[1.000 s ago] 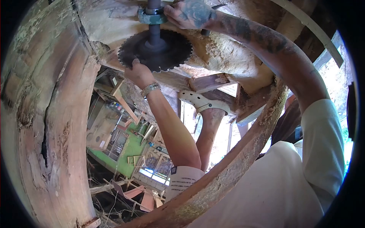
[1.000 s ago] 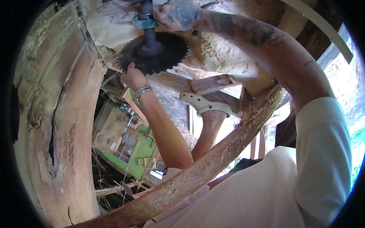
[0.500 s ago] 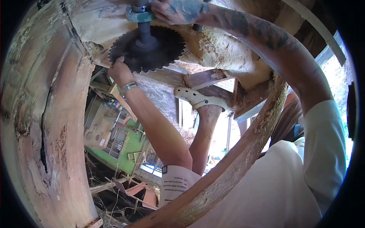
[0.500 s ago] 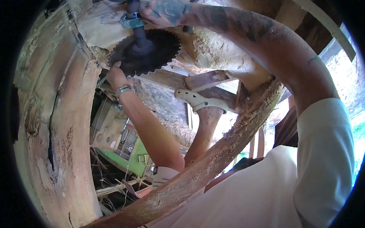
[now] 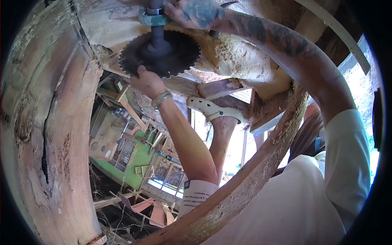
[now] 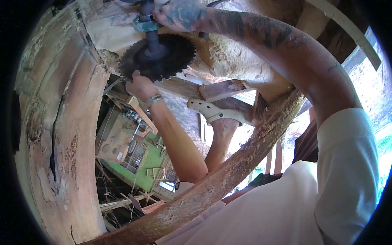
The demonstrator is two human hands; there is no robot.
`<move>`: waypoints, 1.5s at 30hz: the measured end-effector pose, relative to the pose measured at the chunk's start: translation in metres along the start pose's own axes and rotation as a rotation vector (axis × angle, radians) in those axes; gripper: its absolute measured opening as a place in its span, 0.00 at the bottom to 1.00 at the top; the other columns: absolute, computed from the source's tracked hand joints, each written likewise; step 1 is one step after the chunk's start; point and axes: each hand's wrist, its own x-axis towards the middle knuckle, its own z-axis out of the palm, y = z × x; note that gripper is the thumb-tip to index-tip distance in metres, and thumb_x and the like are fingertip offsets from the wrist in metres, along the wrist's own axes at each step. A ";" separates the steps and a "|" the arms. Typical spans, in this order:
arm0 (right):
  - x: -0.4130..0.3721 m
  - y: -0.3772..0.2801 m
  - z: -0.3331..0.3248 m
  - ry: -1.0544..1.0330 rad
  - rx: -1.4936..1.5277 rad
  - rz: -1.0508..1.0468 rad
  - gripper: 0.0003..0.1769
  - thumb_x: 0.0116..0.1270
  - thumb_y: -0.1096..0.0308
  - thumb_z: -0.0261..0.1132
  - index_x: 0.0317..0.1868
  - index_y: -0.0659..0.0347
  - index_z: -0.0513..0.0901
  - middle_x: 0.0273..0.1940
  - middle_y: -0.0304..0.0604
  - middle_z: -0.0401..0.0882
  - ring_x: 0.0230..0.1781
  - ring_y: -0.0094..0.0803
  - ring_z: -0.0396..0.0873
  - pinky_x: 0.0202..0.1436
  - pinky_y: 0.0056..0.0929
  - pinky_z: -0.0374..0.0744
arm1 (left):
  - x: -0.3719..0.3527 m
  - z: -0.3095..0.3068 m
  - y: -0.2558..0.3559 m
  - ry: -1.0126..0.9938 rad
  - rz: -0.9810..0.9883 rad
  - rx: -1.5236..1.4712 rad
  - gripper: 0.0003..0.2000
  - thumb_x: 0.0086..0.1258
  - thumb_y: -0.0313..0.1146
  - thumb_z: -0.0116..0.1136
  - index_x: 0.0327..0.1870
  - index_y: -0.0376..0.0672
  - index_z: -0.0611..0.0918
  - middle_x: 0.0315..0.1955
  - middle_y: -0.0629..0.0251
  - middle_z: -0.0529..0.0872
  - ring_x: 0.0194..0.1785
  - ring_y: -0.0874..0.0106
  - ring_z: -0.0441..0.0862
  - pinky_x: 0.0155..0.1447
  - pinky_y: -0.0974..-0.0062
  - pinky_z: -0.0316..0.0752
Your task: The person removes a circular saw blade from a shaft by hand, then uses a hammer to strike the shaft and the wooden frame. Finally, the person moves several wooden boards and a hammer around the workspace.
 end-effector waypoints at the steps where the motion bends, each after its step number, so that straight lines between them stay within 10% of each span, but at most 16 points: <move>1: -0.003 -0.001 -0.003 0.041 -0.050 -0.023 0.20 0.67 0.58 0.61 0.45 0.71 0.76 0.21 0.48 0.75 0.17 0.45 0.75 0.24 0.46 0.74 | -0.011 -0.001 0.003 0.004 0.022 0.051 0.22 0.69 0.35 0.56 0.42 0.13 0.78 0.38 0.30 0.84 0.42 0.44 0.85 0.48 0.53 0.76; 8: 0.017 -0.002 -0.014 -0.197 0.136 0.131 0.21 0.67 0.54 0.61 0.46 0.66 0.76 0.34 0.50 0.81 0.37 0.47 0.80 0.53 0.49 0.73 | 0.014 -0.008 -0.005 -0.112 0.029 -0.034 0.25 0.68 0.38 0.58 0.42 0.12 0.77 0.38 0.27 0.84 0.42 0.42 0.85 0.49 0.53 0.76; 17: 0.029 -0.009 -0.033 -0.342 0.197 0.219 0.20 0.67 0.53 0.62 0.46 0.63 0.77 0.36 0.51 0.82 0.40 0.49 0.83 0.57 0.49 0.73 | 0.044 -0.015 -0.017 -0.212 0.095 0.108 0.24 0.69 0.38 0.60 0.43 0.13 0.78 0.40 0.30 0.84 0.43 0.46 0.85 0.51 0.57 0.77; 20: 0.022 -0.006 -0.021 -0.302 0.247 0.224 0.16 0.68 0.58 0.59 0.46 0.63 0.77 0.36 0.52 0.83 0.41 0.49 0.83 0.57 0.50 0.73 | 0.061 -0.012 -0.021 -0.196 -0.017 -0.070 0.19 0.67 0.31 0.63 0.44 0.16 0.79 0.40 0.42 0.86 0.34 0.58 0.85 0.37 0.60 0.80; 26: 0.016 -0.007 -0.015 -0.251 0.142 0.156 0.15 0.68 0.63 0.57 0.47 0.66 0.76 0.36 0.54 0.82 0.43 0.53 0.82 0.59 0.54 0.73 | 0.100 -0.012 -0.015 -0.314 -0.124 -0.014 0.21 0.66 0.34 0.66 0.48 0.20 0.80 0.43 0.44 0.86 0.40 0.56 0.84 0.47 0.63 0.78; 35: 0.016 -0.002 -0.020 -0.039 0.283 0.143 0.15 0.61 0.60 0.67 0.33 0.63 0.76 0.17 0.45 0.74 0.15 0.47 0.77 0.21 0.46 0.74 | 0.099 -0.012 0.013 -0.353 -0.218 -0.035 0.19 0.63 0.30 0.66 0.51 0.25 0.83 0.46 0.49 0.88 0.45 0.61 0.86 0.48 0.65 0.79; 38: 0.017 -0.004 -0.027 0.004 0.227 0.124 0.14 0.61 0.60 0.68 0.29 0.60 0.75 0.15 0.44 0.73 0.16 0.46 0.78 0.23 0.47 0.76 | 0.106 -0.013 0.007 -0.482 -0.277 -0.022 0.20 0.68 0.35 0.60 0.61 0.39 0.82 0.64 0.56 0.79 0.64 0.60 0.76 0.64 0.47 0.68; 45: 0.013 -0.004 -0.021 0.041 0.197 0.134 0.15 0.62 0.59 0.67 0.35 0.63 0.76 0.17 0.45 0.75 0.17 0.46 0.79 0.26 0.46 0.77 | 0.131 -0.010 -0.020 -0.561 -0.070 0.103 0.19 0.71 0.35 0.56 0.61 0.39 0.82 0.66 0.58 0.78 0.66 0.59 0.75 0.68 0.51 0.67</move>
